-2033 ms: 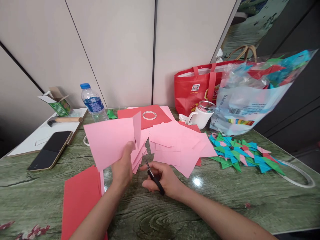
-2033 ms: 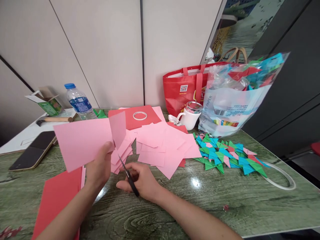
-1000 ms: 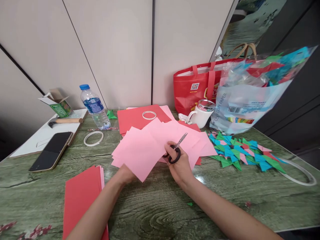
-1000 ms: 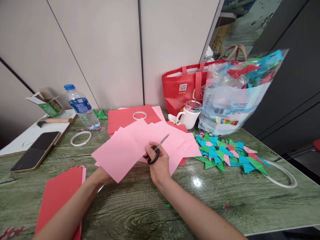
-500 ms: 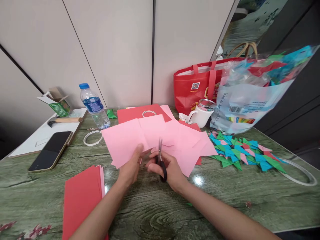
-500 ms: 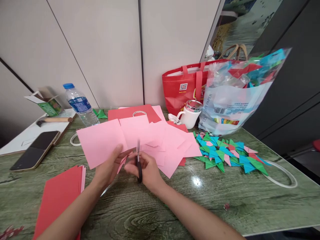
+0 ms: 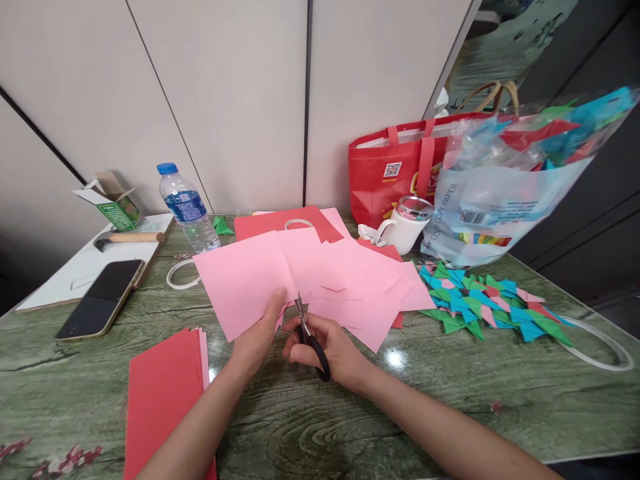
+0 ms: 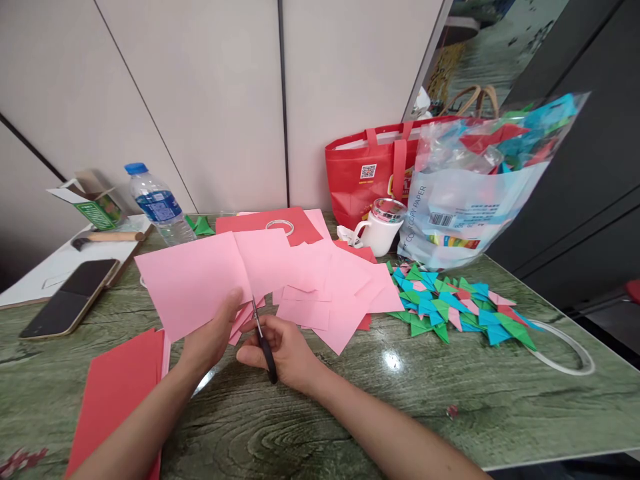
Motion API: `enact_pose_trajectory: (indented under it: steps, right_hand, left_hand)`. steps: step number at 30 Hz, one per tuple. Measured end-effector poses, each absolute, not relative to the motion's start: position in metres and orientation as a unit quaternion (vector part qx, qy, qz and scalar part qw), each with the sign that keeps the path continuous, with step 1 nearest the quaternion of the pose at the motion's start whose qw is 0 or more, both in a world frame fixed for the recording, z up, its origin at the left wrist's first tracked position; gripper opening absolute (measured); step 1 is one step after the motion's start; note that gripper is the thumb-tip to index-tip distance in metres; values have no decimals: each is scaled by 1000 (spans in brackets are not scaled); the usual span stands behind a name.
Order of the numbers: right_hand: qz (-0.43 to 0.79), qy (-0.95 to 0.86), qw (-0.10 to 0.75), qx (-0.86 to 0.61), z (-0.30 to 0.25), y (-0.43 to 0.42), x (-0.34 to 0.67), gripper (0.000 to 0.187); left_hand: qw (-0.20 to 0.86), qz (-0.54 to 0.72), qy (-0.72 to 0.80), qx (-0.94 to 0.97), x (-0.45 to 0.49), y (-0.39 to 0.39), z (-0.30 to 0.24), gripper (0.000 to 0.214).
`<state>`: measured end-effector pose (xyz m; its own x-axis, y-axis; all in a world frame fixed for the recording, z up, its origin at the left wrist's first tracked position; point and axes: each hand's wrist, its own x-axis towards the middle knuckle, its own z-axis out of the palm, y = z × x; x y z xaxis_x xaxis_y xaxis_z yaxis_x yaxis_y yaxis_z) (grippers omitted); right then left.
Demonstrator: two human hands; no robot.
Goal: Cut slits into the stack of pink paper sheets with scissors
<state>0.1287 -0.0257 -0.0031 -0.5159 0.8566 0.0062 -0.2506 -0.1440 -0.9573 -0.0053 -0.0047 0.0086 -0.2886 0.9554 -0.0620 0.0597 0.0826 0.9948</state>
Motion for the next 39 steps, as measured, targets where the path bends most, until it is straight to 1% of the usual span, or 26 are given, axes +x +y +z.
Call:
enact_pose_trajectory:
  steps: [3,6,11,16,25,32,39]
  right_hand:
    - [690,-523,405,-294,0,-25,130,36]
    - [690,-519,408,-296,1,-25,130,37]
    - [694,-511,413,-294,-1,-24,131,34]
    - [700,-502,419,-289,0,-25,131,37]
    - [700,-501,420,-288,2,-24,131,41]
    - [695,-508,415,-293,4,-24,131,45]
    - [693,-511,420,-286,3,-23,131,43]
  left_hand:
    - [361,472,670,445,-2,-9,19,44]
    - [345,459,682,454,1,-10,22,48]
    - [347,454,686,451,2,-10,18,52]
    - [335,458,682,461,0,-9,13,54]
    - [338,464,677,459,3,-10,18,46]
    - [330,460,680,466,2,-9,15,46]
    - [342,458,676,465,3,-10,19,43]
